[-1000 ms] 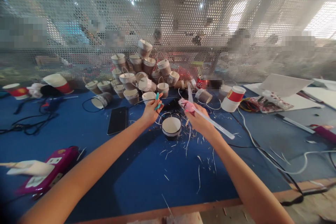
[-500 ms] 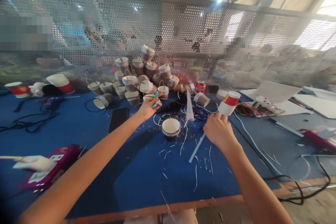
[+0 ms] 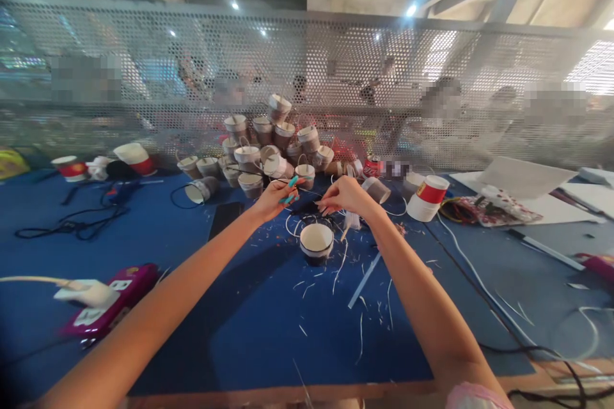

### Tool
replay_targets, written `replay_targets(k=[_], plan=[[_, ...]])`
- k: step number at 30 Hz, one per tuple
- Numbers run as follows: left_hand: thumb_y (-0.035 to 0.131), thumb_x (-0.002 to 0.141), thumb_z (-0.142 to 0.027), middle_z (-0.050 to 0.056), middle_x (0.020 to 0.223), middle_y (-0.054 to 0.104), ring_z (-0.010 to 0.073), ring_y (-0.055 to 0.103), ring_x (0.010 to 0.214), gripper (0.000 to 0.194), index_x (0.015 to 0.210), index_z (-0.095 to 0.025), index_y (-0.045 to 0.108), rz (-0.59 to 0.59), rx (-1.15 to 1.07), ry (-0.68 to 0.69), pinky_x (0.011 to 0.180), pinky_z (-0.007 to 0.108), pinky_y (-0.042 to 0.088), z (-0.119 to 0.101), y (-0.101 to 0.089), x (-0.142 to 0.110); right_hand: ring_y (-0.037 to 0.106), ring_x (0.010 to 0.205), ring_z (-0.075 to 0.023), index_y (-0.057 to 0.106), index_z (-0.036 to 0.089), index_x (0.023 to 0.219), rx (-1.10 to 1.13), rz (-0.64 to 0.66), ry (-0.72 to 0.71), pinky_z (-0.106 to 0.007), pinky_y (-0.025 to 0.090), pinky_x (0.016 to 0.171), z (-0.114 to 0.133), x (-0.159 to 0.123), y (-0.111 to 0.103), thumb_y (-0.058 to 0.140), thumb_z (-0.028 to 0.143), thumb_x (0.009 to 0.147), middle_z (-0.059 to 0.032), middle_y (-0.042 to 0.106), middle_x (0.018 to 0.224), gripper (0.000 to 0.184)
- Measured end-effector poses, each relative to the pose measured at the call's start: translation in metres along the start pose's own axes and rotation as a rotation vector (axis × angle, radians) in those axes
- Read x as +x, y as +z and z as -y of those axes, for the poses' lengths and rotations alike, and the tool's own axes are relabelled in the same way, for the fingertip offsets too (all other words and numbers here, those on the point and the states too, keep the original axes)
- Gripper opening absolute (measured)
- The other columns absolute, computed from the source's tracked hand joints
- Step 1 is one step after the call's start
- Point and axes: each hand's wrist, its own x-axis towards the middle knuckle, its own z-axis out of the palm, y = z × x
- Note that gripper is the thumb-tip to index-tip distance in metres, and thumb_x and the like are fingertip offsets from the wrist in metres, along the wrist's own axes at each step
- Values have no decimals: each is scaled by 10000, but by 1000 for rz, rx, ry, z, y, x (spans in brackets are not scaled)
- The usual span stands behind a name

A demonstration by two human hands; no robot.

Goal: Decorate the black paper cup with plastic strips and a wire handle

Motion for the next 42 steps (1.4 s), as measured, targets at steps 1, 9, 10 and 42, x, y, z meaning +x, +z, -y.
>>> replay_targets(k=[1,9,10,42], plan=[[756,666,-249,-26,483,511,41,443,486,205,787,-88,719,-13,12,1,477,156,353,-1,1,0,652,537,-184,716,206,594,-30,-54,-10,-301,529,520,-1,1,1,737,281,624,-41,690,579,84],[722,703,-230,-35,474,502,36,440,450,146,709,-89,683,-171,87,15,454,161,335,-6,9,0,631,553,-176,708,204,585,-495,-296,-58,-273,448,528,15,-2,12,713,209,668,-17,656,524,83],[718,707,-229,-33,477,504,37,441,451,144,717,-90,684,-174,98,23,456,161,337,-6,9,1,628,569,-178,708,211,587,-563,-323,-52,-268,425,521,17,-2,13,719,215,668,-16,656,530,81],[748,627,-446,-35,512,494,37,343,405,394,828,-115,677,-46,254,154,374,183,192,7,-7,7,646,515,-109,725,122,663,359,14,190,-148,534,453,-1,7,23,796,223,585,-74,701,616,146]])
